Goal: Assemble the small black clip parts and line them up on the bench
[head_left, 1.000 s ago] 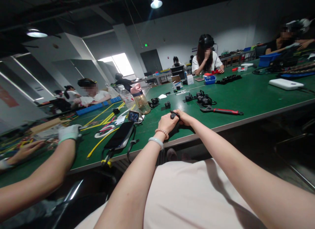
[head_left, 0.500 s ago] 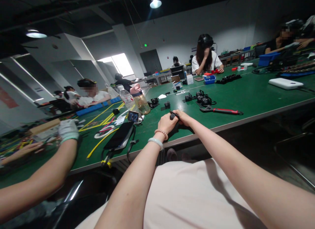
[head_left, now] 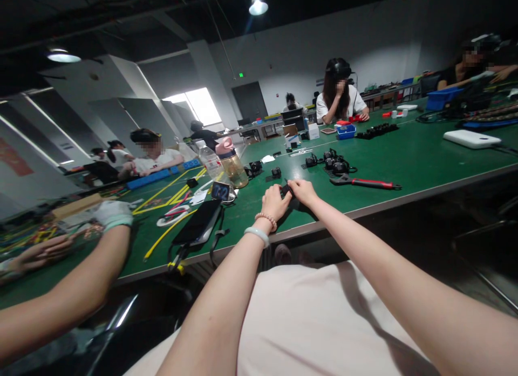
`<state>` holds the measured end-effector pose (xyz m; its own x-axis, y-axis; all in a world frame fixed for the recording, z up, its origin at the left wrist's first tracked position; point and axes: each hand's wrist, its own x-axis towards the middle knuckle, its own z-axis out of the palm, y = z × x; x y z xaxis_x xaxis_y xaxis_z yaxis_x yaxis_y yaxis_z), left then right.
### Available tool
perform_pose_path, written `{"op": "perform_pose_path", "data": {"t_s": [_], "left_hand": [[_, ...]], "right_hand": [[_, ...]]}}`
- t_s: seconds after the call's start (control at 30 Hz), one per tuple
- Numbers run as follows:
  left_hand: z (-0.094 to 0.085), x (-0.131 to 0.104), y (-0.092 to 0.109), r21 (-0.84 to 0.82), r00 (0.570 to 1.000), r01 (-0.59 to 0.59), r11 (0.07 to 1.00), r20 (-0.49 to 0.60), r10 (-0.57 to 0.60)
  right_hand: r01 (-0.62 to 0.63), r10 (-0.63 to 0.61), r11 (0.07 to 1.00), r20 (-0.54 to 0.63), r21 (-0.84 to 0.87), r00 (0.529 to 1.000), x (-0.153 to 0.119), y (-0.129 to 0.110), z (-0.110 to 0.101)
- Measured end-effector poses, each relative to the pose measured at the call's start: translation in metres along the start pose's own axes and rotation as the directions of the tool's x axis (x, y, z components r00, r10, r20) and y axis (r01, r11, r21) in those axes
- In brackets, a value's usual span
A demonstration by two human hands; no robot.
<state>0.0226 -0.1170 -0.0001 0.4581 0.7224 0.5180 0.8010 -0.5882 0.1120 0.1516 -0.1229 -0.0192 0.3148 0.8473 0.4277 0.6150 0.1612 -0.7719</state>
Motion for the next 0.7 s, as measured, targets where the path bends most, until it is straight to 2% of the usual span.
{"op": "perform_pose_path", "data": {"t_s": [0.27,0.5,0.7], "left_hand": [[-0.001,0.001,0.000,0.032,0.996,0.042,0.999,0.081,-0.045],[0.006,0.001,-0.007,-0.001,0.967,0.096,0.995,0.237,-0.093],[0.010,0.000,-0.009,0.009,0.929,-0.005,1.000,0.371,0.001]], "right_hand": [[-0.049,0.050,0.996,0.017,-0.078,0.999,0.000,0.001,0.001],[-0.146,0.155,0.983,0.082,-0.112,0.985,0.007,0.002,0.004],[-0.223,0.230,0.964,0.035,-0.145,0.973,0.012,0.002,0.008]]}}
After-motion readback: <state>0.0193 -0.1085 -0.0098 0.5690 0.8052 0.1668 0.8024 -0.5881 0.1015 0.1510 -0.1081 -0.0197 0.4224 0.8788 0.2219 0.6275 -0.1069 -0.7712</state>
